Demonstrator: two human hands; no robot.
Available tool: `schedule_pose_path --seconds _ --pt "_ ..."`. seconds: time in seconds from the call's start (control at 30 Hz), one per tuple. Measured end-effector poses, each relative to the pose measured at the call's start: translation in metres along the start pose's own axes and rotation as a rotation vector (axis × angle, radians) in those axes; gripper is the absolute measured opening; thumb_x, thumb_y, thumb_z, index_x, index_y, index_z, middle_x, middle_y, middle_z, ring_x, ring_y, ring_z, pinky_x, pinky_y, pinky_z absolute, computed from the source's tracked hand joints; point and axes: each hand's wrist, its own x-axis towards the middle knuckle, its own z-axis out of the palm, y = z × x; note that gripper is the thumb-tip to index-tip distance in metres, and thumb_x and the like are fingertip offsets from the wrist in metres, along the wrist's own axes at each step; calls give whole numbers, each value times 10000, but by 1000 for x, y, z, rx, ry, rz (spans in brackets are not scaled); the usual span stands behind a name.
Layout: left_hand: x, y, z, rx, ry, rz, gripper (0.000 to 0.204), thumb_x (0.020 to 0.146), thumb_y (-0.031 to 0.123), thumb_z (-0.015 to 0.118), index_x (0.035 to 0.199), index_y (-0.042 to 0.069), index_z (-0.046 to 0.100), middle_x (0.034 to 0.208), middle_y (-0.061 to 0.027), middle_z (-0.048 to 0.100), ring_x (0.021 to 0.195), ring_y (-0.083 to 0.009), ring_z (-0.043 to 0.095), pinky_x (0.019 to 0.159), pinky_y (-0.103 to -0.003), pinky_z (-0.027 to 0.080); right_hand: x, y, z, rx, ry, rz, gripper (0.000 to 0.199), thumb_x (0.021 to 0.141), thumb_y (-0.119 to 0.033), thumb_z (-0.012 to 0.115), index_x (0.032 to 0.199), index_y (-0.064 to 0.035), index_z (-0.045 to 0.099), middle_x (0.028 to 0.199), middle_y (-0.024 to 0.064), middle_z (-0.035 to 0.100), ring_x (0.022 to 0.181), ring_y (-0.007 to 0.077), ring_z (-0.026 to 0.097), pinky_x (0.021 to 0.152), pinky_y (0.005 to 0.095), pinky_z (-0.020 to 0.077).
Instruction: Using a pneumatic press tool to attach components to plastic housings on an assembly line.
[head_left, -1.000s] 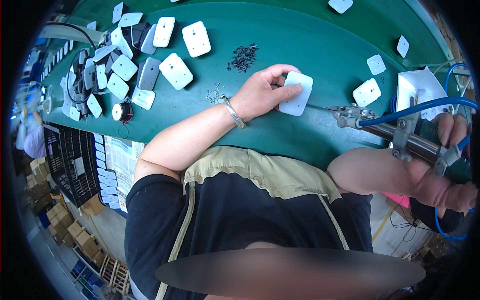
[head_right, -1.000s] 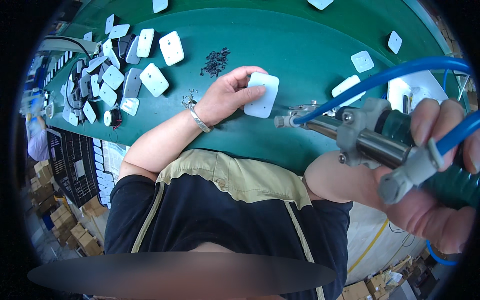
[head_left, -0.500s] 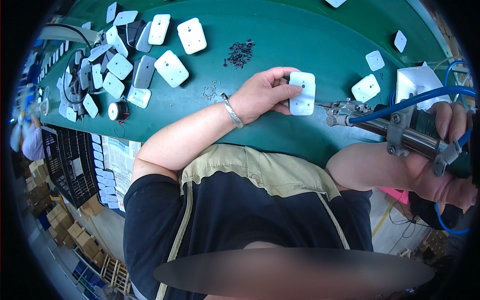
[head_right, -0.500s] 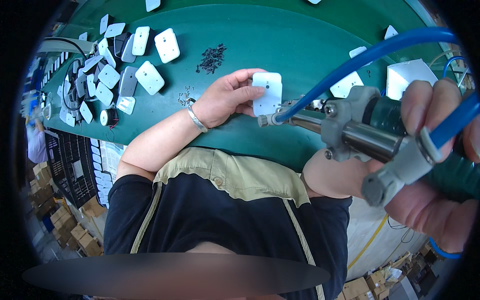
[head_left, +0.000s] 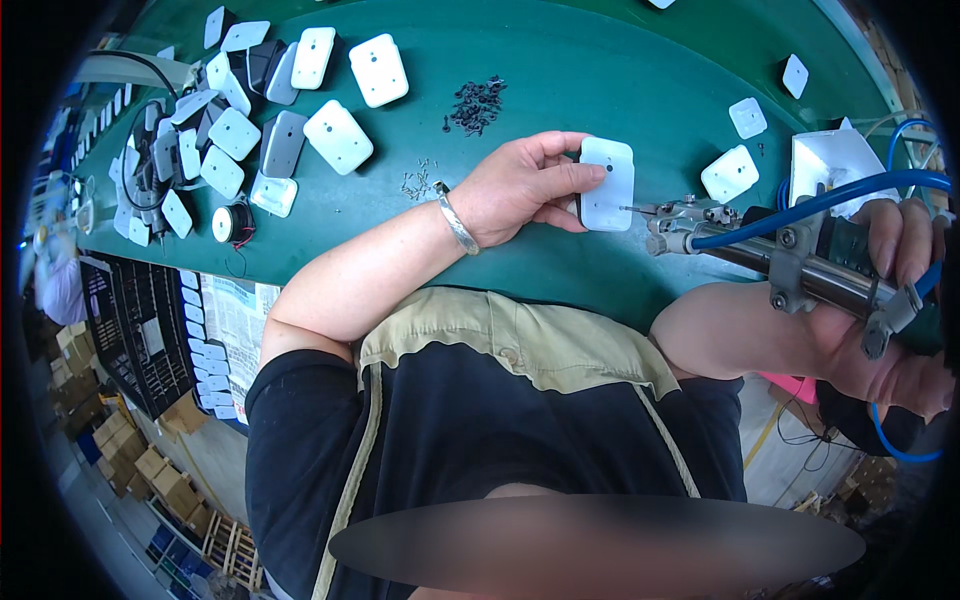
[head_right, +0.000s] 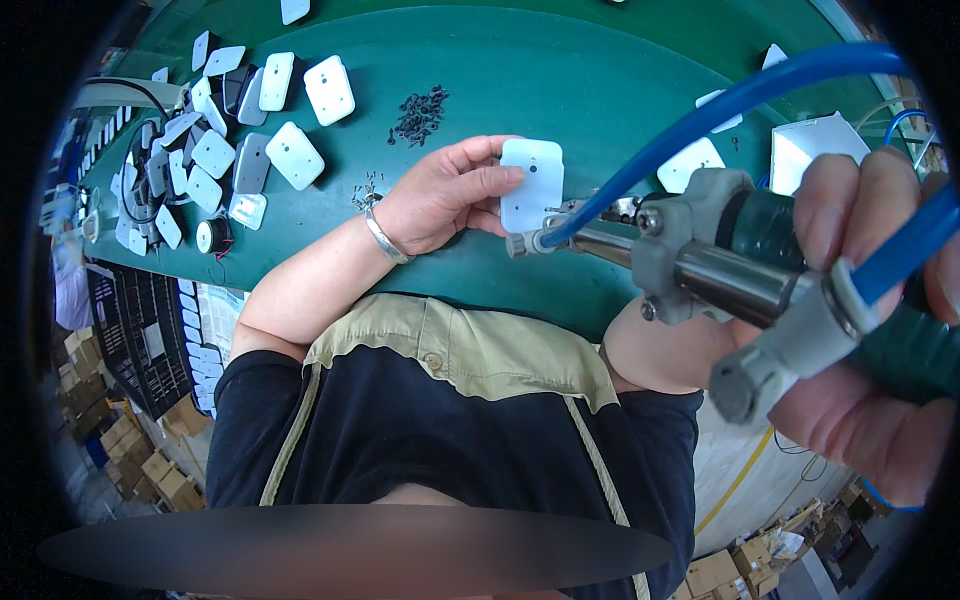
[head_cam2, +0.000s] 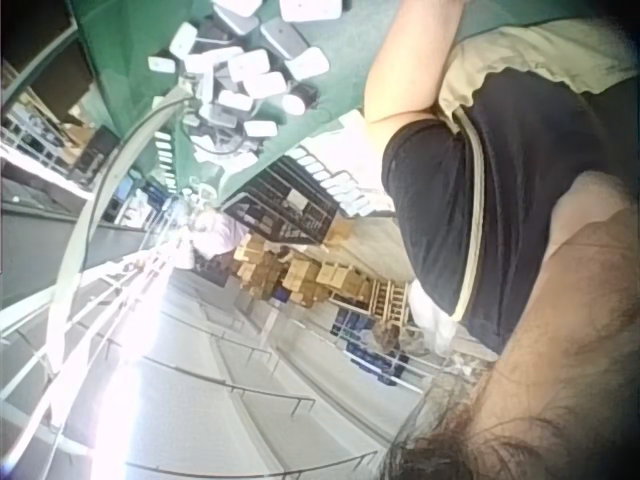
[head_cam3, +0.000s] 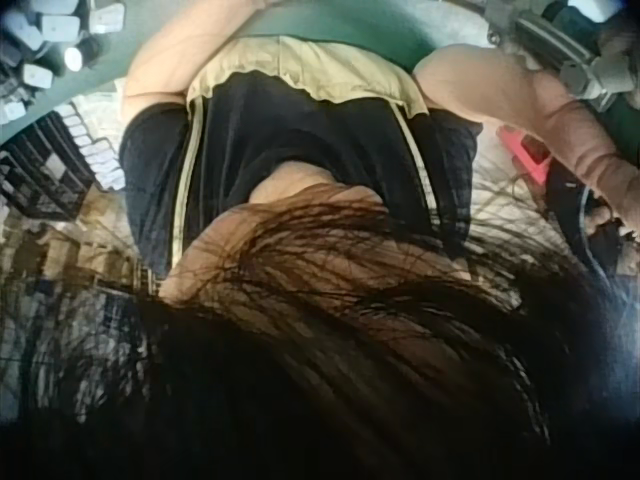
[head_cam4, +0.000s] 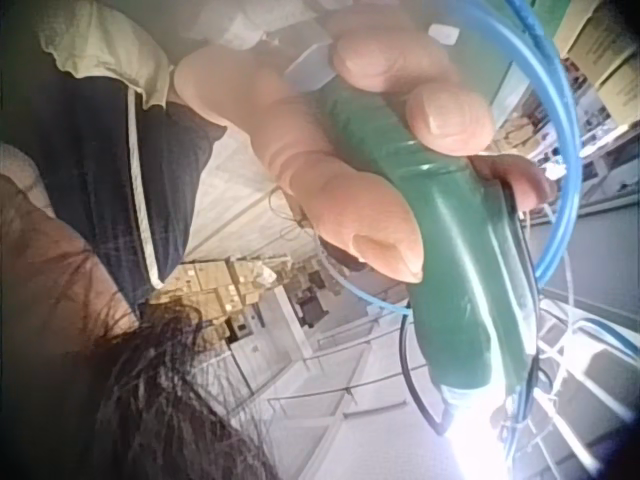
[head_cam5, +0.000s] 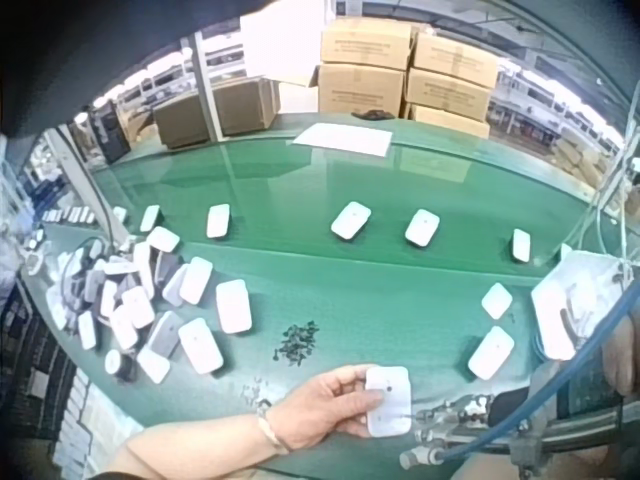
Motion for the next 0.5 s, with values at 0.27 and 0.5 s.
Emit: schedule_pose_path --seconds 0.27,0.5 --pt "-2 5 0 -99 55 40 300 845 100 566 1130 26 510 925 -70 609 775 -135 625 602 -230 556 0 0 2 28 -14 30 698 876 -515 321 1297 29 205 1181 92 427 903 107 523 657 274 450" --pt "-4 12 -4 99 131 117 417 793 136 647 1152 -3 486 869 -65 590 731 -131 614 604 -228 550 10 25 -18 116 -235 -92 645 897 -473 356 1285 27 232 1182 116 422 844 113 561 580 248 510"
